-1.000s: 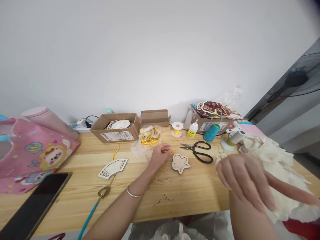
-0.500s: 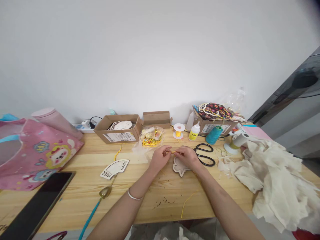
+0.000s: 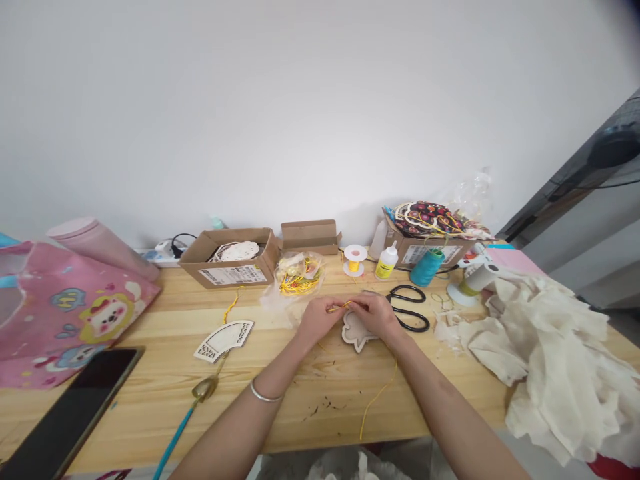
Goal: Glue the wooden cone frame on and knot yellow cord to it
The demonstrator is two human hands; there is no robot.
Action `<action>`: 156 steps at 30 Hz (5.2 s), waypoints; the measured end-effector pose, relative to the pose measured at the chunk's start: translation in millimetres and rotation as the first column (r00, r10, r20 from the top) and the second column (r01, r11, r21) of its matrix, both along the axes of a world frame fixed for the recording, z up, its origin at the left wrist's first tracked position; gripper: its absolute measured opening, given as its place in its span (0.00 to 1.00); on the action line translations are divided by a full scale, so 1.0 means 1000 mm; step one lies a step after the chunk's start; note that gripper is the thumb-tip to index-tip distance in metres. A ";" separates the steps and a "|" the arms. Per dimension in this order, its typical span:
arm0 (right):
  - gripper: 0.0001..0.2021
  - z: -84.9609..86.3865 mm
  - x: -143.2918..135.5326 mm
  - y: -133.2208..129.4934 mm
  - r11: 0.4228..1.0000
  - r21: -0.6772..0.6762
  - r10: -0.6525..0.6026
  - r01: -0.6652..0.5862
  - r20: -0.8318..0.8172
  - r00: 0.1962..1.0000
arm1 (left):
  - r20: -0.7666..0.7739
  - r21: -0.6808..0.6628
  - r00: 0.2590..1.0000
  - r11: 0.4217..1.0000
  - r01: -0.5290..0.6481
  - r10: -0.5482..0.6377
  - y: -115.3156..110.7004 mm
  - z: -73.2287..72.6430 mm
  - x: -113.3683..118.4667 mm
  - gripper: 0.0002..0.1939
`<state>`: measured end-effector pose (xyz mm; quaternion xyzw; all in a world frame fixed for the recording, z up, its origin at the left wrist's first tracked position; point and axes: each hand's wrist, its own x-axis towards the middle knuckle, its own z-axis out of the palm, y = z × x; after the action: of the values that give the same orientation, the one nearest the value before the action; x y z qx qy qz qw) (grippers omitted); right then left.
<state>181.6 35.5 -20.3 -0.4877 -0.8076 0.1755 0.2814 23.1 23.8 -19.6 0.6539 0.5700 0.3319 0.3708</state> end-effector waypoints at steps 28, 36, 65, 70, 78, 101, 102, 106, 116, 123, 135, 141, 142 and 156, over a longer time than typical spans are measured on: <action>0.09 0.005 0.008 0.000 0.996 0.047 -0.059 0.073 -0.242 0.969 | 0.036 -0.050 0.999 0.998 -0.023 0.024 0.002 -0.003 -0.001 0.14; 0.08 -0.005 0.000 -0.002 0.999 0.023 -0.030 0.031 -0.033 0.999 | 0.037 -0.066 0.999 0.998 0.000 0.002 0.002 -0.005 -0.001 0.17; 0.06 0.001 -0.007 -0.005 0.995 -0.099 -0.043 0.017 -0.263 0.964 | 0.189 -0.038 0.980 0.996 0.076 -0.068 0.003 0.003 -0.003 0.13; 0.05 0.001 -0.006 -0.006 0.999 -0.052 -0.001 -0.016 -0.308 0.951 | 0.216 -0.036 0.975 0.997 0.069 -0.059 0.003 0.003 -0.002 0.12; 0.08 -0.001 -0.005 -0.002 0.993 -0.118 -0.026 -0.025 -0.407 0.913 | 0.271 0.012 0.963 1.000 -0.005 0.002 0.002 0.001 -0.003 0.12; 0.14 0.005 -0.011 -0.006 0.810 -0.504 -0.207 -0.299 -0.724 0.658 | 0.417 -0.184 0.909 0.979 0.088 -0.003 0.003 0.006 -0.005 0.16; 0.15 0.005 -0.011 -0.005 0.808 -0.506 -0.218 -0.301 -0.733 0.645 | 0.422 -0.189 0.907 0.978 0.084 0.004 0.004 0.006 -0.004 0.16; 0.15 0.003 -0.013 -0.003 0.803 -0.509 -0.246 -0.309 -0.755 0.608 | 0.455 -0.194 0.890 0.979 0.063 0.033 0.005 0.005 -0.004 0.15; 0.12 -0.002 -0.016 -0.001 0.923 -0.310 -0.038 -0.227 -0.662 0.748 | 0.538 -0.206 0.840 0.978 0.044 0.076 0.003 0.006 -0.005 0.16; 0.12 -0.005 -0.015 0.001 0.957 -0.263 -0.068 -0.120 -0.609 0.791 | 0.534 -0.185 0.839 0.983 0.001 0.100 0.001 0.006 -0.002 0.14; 0.12 -0.011 -0.013 0.002 0.967 -0.236 -0.079 -0.092 -0.626 0.776 | 0.517 -0.197 0.845 0.980 -0.038 0.137 0.004 0.002 0.002 0.15; 0.12 -0.011 -0.013 0.002 0.966 -0.247 -0.104 -0.071 -0.629 0.771 | 0.489 -0.176 0.862 0.983 -0.050 0.132 0.005 0.000 0.003 0.14; 0.12 -0.011 -0.013 0.002 0.967 -0.247 -0.108 -0.066 -0.628 0.771 | 0.477 -0.173 0.870 0.984 -0.047 0.126 0.005 0.000 0.003 0.14; 0.12 -0.012 -0.013 0.003 0.960 -0.279 -0.164 -0.014 -0.603 0.781 | 0.325 -0.063 0.943 0.994 0.094 -0.069 0.005 -0.002 0.004 0.09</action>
<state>168.1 38.2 -32.8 -0.4682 -0.6184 0.4221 0.4692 26.7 28.8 -21.4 0.5988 0.4866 0.3962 0.4976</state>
